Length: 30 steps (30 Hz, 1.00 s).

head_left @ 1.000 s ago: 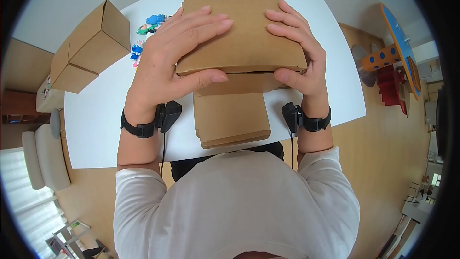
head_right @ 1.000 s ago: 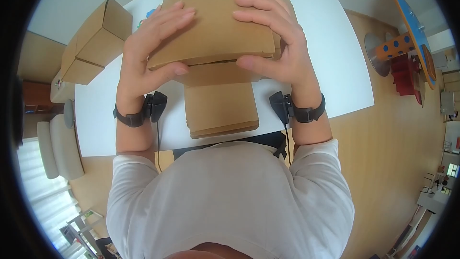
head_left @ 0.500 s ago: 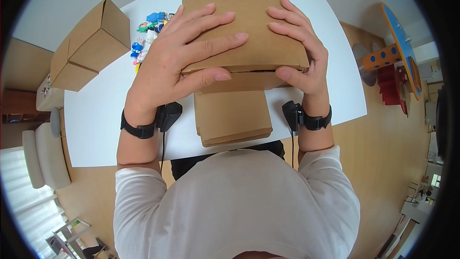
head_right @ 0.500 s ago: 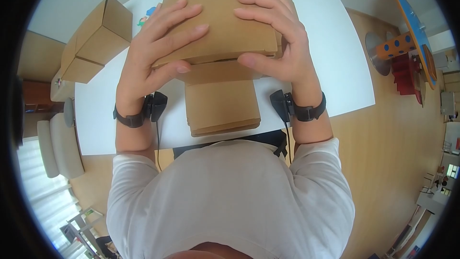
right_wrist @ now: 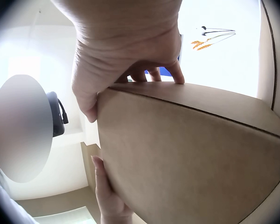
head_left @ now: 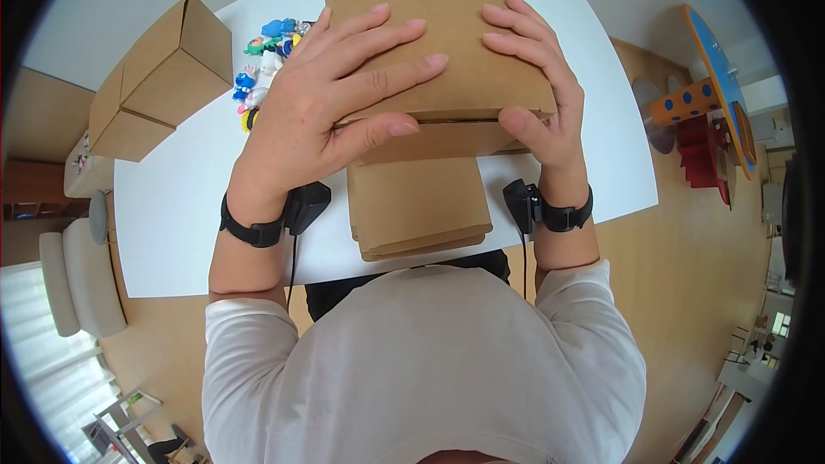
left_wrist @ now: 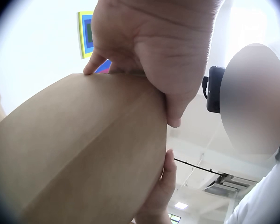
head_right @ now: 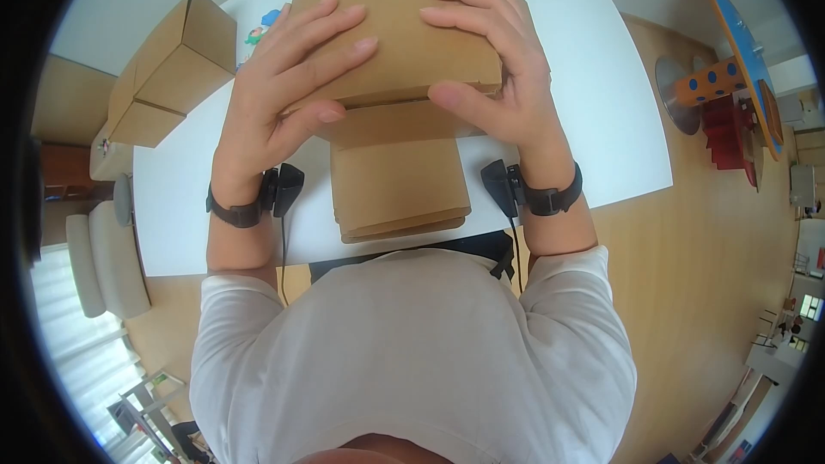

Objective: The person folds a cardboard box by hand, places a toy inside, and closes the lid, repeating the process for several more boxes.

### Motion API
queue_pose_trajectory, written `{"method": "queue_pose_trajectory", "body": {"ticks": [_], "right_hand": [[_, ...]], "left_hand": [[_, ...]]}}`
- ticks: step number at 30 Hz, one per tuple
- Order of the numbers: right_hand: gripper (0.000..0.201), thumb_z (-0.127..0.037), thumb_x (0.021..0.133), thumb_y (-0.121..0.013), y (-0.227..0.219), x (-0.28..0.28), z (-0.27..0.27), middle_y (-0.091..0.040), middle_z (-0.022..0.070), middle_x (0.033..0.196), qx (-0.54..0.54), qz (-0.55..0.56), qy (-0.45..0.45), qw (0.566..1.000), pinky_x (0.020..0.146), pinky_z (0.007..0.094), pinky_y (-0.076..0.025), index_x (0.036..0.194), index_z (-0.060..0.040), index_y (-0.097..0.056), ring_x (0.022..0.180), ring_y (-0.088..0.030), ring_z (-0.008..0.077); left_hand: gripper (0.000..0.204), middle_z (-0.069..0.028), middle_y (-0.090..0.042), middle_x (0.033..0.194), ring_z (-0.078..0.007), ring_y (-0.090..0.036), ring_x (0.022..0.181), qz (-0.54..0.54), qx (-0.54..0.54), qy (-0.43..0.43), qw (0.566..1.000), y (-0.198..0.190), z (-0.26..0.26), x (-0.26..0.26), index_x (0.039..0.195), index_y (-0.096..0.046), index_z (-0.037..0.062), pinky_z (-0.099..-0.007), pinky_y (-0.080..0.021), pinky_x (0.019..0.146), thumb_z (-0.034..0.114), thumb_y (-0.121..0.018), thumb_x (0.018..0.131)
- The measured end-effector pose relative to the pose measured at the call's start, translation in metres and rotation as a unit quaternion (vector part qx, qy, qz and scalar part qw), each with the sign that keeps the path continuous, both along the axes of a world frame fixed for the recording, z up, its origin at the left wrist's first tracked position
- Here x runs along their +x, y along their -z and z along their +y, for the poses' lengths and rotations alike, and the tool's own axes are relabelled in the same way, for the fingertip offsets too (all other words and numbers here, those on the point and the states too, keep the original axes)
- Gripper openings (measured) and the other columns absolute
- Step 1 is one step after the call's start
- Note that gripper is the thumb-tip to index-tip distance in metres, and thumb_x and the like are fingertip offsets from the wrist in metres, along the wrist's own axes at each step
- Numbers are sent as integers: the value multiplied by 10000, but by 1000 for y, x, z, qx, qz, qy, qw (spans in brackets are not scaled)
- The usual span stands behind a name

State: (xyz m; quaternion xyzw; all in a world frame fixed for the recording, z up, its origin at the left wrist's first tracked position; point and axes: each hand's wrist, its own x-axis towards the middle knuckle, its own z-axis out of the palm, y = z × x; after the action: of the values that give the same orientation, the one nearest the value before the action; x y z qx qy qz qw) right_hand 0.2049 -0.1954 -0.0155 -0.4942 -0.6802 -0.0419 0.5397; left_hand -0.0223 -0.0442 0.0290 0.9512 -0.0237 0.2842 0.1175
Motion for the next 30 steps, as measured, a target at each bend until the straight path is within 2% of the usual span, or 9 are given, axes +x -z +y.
{"method": "queue_pose_trajectory", "body": {"ticks": [3, 6, 9, 18, 21, 24, 26, 28, 30], "right_hand": [[643, -570, 852, -622, 0, -2, 0, -582, 186, 1334, 0, -4, 6, 1000, 1140, 521, -272, 1183, -21, -664, 1393, -372, 399], [640, -583, 888, -537, 0, -1, 0, -586, 180, 1330, -20, -14, 19, 1000, 1142, 515, -262, 1158, -20, -678, 1392, -368, 392], [632, -566, 908, -471, 1, -3, 0, -589, 174, 1328, -26, 2, 22, 999, 1147, 515, -246, 1146, -21, -686, 1399, -355, 386], [521, -435, 887, -460, 7, -5, 4, -538, 199, 1384, -21, 63, -22, 998, 1166, 517, -200, 1111, -20, -681, 1439, -288, 385], [532, -440, 906, -462, 7, -4, 3, -514, 189, 1415, -15, 50, -15, 999, 1152, 475, -252, 1176, -33, -672, 1411, -348, 370], [615, -463, 927, -423, 11, -14, 4, -390, 225, 1510, 1, 112, -2, 994, 1173, 452, -218, 1304, -2, -577, 1444, -298, 358], [702, -475, 945, -431, 13, -42, 2, -325, 167, 1556, 8, 308, -4, 951, 1179, 439, -217, 1467, -10, -366, 1454, -280, 308], [801, -563, 961, -435, 31, -33, -7, -315, 149, 1562, -30, 361, -12, 932, 1168, 423, -240, 1520, -17, -261, 1449, -288, 277], [831, -624, 956, -445, 65, -20, -22, -352, 131, 1534, -86, 463, -39, 881, 1152, 421, -260, 1497, -9, -301, 1421, -318, 262]], "left_hand": [[512, -54, -555, 1407, -378, -491, 1300, -4, -22, 3, 1000, 0, -1, 0, 1272, -671, 265, -652, -300, 1086, 393, -749, 782], [541, -51, -548, 1415, -390, -475, 1312, 11, -30, 10, 999, -6, -5, -2, 1280, -665, 266, -660, -278, 1095, 399, -764, 765], [565, -98, -528, 1440, -389, -407, 1383, 39, -16, 6, 999, -8, -6, -3, 1291, -661, 170, -597, -238, 1135, 327, -738, 753], [579, -81, -418, 1533, -402, -293, 1438, 99, -7, 14, 995, -11, -13, -6, 1350, -616, 195, -644, -134, 1142, 207, -693, 777], [563, -75, -411, 1539, -402, -284, 1441, 105, -20, 16, 994, -11, -13, -7, 1363, -606, 199, -646, -125, 1141, 222, -677, 804], [564, -69, -417, 1537, -403, -294, 1436, 94, -39, 17, 995, -14, -14, -9, 1363, -606, 196, -617, -121, 1156, 240, -682, 805], [692, -152, -227, 1583, -398, -166, 1474, 9, -118, 16, 993, -4, -17, -9, 1444, -484, 169, -558, -99, 1175, 315, -711, 807], [847, -235, -37, 1630, -394, -39, 1511, -84, -191, 27, 978, 13, -18, -6, 1525, -363, 142, -498, -77, 1193, 390, -741, 809], [915, -281, 78, 1604, -408, 53, 1503, -94, -314, 22, 945, 30, -20, -10, 1538, -291, 99, -500, -93, 1190, 420, -756, 818]]}}
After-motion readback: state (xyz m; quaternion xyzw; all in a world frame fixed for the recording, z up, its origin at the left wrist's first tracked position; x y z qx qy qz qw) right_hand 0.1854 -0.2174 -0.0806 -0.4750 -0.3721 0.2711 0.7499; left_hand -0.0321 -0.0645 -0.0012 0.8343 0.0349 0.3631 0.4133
